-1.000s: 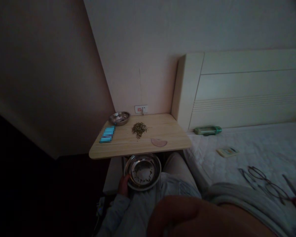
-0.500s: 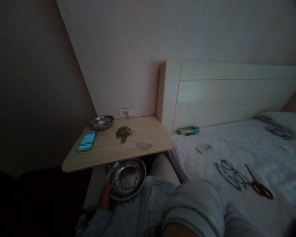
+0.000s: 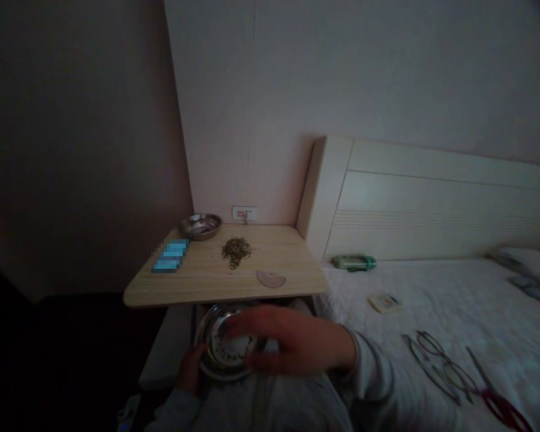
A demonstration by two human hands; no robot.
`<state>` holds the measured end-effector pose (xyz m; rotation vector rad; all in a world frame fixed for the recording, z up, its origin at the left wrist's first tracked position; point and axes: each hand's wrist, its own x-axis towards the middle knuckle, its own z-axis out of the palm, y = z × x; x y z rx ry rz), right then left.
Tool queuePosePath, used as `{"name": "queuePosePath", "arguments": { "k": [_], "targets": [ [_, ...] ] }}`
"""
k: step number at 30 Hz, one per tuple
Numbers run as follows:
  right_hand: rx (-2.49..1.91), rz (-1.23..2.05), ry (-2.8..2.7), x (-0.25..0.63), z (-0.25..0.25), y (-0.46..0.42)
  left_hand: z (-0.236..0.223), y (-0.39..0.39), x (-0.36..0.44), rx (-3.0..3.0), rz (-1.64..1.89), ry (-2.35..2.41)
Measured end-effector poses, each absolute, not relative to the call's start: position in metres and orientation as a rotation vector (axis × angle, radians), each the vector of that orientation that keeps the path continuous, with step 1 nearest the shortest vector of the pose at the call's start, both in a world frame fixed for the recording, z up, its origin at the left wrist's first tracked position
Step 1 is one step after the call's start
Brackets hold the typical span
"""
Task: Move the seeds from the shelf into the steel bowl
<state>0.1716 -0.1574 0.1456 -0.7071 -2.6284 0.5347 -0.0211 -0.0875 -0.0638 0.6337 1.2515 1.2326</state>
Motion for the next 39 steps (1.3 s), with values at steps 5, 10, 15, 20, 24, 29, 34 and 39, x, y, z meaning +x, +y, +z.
{"name": "queuePosePath", "arguments": {
  "k": [5, 10, 15, 20, 24, 29, 34, 39],
  "targets": [
    [-1.586, 0.058, -2.178, 0.226, 0.066, -0.088, -0.065, -0.089, -0.022, 0.627, 1.18, 1.215],
    [-1.632, -0.083, -2.261, 0.238, 0.013, -0.079, -0.059, -0.094, -0.019, 0.576, 1.178, 1.17],
    [-1.559, -0.112, -2.148, 0.239, 0.006, -0.085, -0.048, -0.097, -0.018, 0.708, 1.197, 1.263],
    [-1.51, -0.021, -2.05, 0.242, 0.004, -0.08, -0.049, -0.095, -0.019, 0.757, 1.221, 1.292],
    [-1.507, 0.069, -1.87, 0.237, 0.009, -0.07, -0.055, -0.094, -0.017, 0.696, 1.215, 1.267],
    [-1.452, 0.259, -1.703, 0.216, 0.017, -0.041, -0.054, -0.096, -0.016, 0.693, 1.254, 1.302],
    [-1.305, 0.508, -1.541, 0.196, 0.019, -0.014, -0.059, -0.096, -0.018, 0.676, 1.201, 1.233],
    [-1.235, 0.755, -1.365, 0.201, 0.017, -0.004, -0.049, -0.103, -0.018, 0.713, 1.267, 1.271]
  ]
}}
